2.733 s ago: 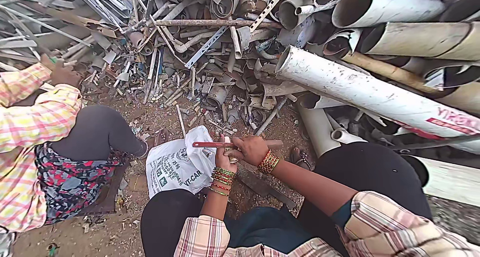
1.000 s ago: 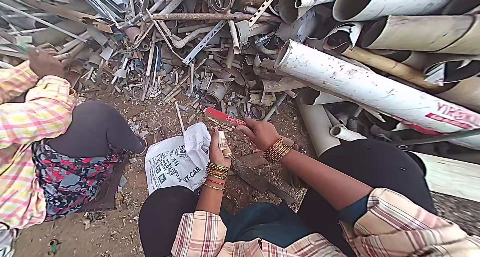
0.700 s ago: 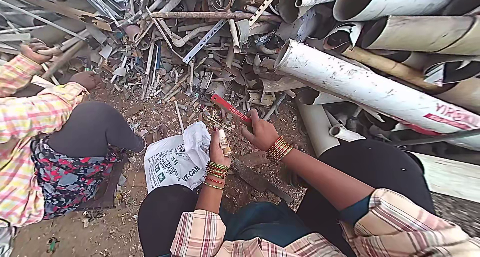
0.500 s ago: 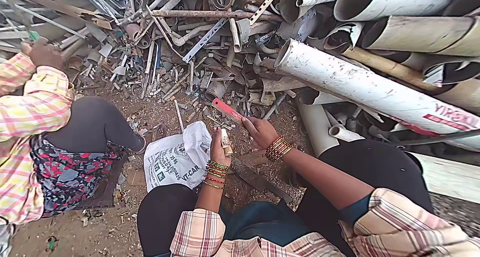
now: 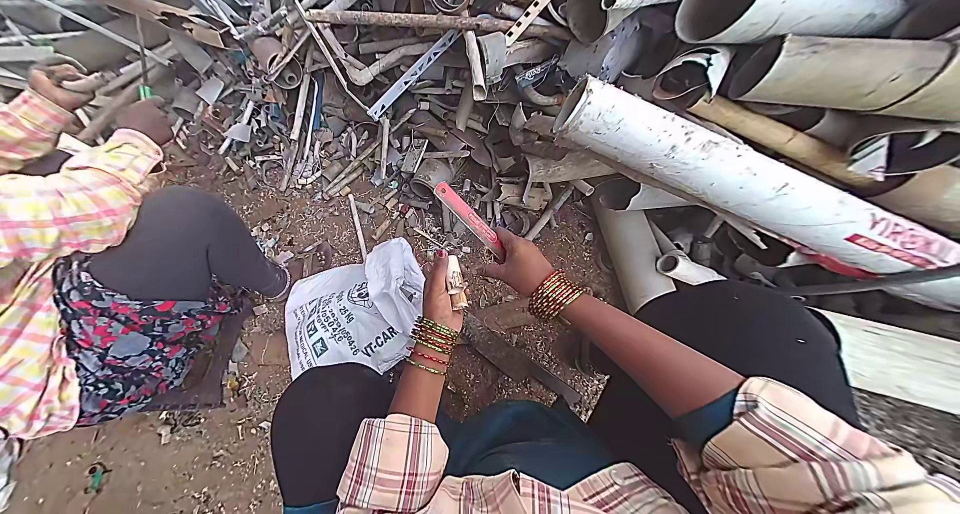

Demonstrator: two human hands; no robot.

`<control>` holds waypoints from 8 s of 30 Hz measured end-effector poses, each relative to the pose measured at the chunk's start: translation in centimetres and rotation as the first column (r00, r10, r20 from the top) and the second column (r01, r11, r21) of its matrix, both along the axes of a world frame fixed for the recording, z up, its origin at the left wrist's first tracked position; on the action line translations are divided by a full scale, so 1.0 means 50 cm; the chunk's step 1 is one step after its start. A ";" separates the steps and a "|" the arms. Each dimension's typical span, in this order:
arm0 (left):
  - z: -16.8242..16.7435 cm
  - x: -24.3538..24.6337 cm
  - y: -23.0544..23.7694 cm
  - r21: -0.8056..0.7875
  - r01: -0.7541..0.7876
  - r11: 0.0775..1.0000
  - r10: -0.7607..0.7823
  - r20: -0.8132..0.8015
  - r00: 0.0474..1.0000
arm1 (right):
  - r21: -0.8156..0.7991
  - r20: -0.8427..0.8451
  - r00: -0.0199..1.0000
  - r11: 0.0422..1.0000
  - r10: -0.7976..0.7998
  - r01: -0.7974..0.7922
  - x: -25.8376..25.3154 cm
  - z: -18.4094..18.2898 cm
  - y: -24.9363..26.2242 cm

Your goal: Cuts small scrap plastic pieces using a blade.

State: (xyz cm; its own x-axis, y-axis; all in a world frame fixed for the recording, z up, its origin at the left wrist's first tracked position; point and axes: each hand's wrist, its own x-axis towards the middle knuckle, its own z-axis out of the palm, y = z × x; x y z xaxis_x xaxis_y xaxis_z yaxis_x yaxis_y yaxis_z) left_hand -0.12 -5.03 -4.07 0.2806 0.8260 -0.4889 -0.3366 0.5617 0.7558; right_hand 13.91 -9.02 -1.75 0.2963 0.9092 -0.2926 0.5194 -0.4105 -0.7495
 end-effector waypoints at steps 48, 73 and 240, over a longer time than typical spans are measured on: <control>0.000 0.005 -0.021 -0.026 -0.074 0.997 0.075 0.055 0.996 | 0.034 0.161 0.948 0.958 0.276 -0.285 -0.064 0.016 -0.045; -0.010 -0.012 -0.021 0.015 0.027 1.000 -0.029 0.129 0.991 | 0.142 0.337 0.898 0.927 0.283 -0.346 -0.060 0.011 -0.041; 0.006 -0.023 0.013 0.044 -0.147 0.988 0.143 0.075 0.987 | 0.302 0.259 0.903 0.859 0.344 -0.414 -0.048 0.038 -0.048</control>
